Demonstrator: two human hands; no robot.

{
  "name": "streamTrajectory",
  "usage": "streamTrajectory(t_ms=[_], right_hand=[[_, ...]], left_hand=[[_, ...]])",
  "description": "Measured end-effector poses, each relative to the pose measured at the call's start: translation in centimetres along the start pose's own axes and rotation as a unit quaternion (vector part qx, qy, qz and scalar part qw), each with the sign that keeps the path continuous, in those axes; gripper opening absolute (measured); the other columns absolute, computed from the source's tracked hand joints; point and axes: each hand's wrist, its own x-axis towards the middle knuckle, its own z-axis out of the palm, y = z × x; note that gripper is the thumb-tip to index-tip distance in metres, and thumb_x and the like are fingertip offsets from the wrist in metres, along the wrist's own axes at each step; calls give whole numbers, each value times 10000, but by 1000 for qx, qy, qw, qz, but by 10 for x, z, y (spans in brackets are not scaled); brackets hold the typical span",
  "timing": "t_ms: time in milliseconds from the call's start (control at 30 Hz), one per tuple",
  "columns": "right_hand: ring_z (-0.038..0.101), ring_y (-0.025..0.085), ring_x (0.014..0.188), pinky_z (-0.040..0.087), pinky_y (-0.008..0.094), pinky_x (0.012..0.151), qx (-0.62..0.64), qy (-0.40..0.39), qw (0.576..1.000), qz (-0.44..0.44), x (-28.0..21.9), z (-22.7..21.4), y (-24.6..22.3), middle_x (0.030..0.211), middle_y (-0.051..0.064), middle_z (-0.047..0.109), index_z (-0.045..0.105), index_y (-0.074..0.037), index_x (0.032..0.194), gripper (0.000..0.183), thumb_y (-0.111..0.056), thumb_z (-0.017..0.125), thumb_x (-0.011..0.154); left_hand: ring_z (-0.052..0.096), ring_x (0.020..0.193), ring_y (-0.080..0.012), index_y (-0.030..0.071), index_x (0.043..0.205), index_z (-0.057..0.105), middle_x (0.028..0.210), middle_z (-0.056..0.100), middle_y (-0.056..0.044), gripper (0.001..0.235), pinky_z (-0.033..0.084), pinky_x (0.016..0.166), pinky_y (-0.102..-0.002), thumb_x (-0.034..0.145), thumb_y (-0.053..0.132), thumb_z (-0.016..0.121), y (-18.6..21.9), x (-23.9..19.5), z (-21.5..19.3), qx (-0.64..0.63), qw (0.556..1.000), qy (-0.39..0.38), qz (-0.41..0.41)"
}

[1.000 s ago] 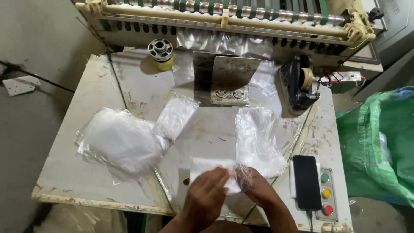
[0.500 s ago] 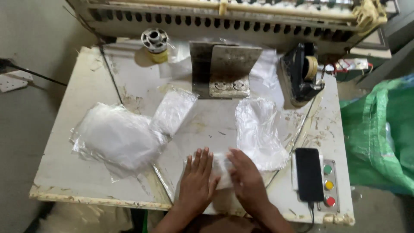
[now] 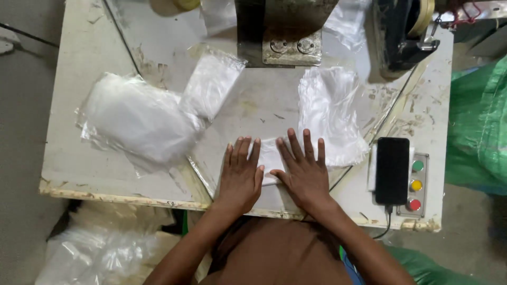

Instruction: Folding and bundling plastic bags at a workbench

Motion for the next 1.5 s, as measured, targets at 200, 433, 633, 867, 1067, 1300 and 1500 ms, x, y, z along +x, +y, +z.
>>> streamTrajectory(t_ms=[200, 433, 633, 867, 1067, 1300, 1500], right_hand=[[375, 332, 1458, 302, 450, 1124, 74, 92, 993, -27, -25, 8, -15, 1676, 62, 338, 462, -170, 1559, 616, -504, 484, 1042], [371, 360, 1445, 310, 464, 1160, 117, 118, 986, -26, -15, -17, -7, 1592, 117, 410, 460, -128, 1568, 644, -454, 575, 1025], [589, 372, 1036, 487, 467, 784, 161, 17, 986, -29, -15, 17, 4, 1181, 144, 612, 624, -90, 1270, 336, -216, 625, 959], [550, 264, 865, 429, 388, 797, 436, -27, 892, -112, -5, -42, 8, 919, 69, 622, 588, -118, 952, 108, -17, 552, 951], [616, 356, 917, 471, 464, 746, 378, -201, 895, -125, 0, -64, 27, 1020, 126, 686, 531, -141, 1221, 218, -219, 572, 1022], [590, 263, 731, 374, 386, 768, 241, -252, 926, -142, 9, -26, 17, 877, 3, 623, 655, -211, 955, 121, -113, 586, 937], [581, 303, 865, 393, 450, 719, 194, -17, 972, -129, 30, -60, 10, 1047, 91, 706, 795, -145, 931, 86, -203, 807, 868]], left_hand=[[581, 797, -333, -19, 1474, 505, 895, 618, -139, 810, 484, 648, -437, 791, 286, 815, 7, -9, -21, 22, 998, -43, -43], [601, 932, -290, 51, 1285, 649, 1008, 645, -87, 464, 490, 700, -398, 870, 228, 757, 2, 17, -18, -54, 995, -60, 51], [545, 930, -280, 124, 984, 655, 929, 546, -42, 268, 480, 730, -412, 821, 279, 800, -10, 29, 5, -40, 977, -155, 143], [489, 700, -342, 96, 858, 476, 783, 557, -132, 152, 368, 597, -491, 990, 116, 548, -8, 12, -23, -191, 955, -169, 149], [603, 733, -358, 102, 1097, 530, 999, 609, -122, 227, 443, 630, -476, 958, 171, 696, -3, 1, -41, -233, 947, -197, 98], [618, 724, -360, 139, 1073, 569, 785, 671, -102, 161, 448, 695, -486, 1033, 285, 624, -2, -13, 8, -67, 974, -197, 93], [540, 1069, -336, 65, 1321, 607, 1260, 607, -172, 475, 458, 866, -463, 905, 248, 746, 3, 27, -36, -68, 988, -90, 107]])
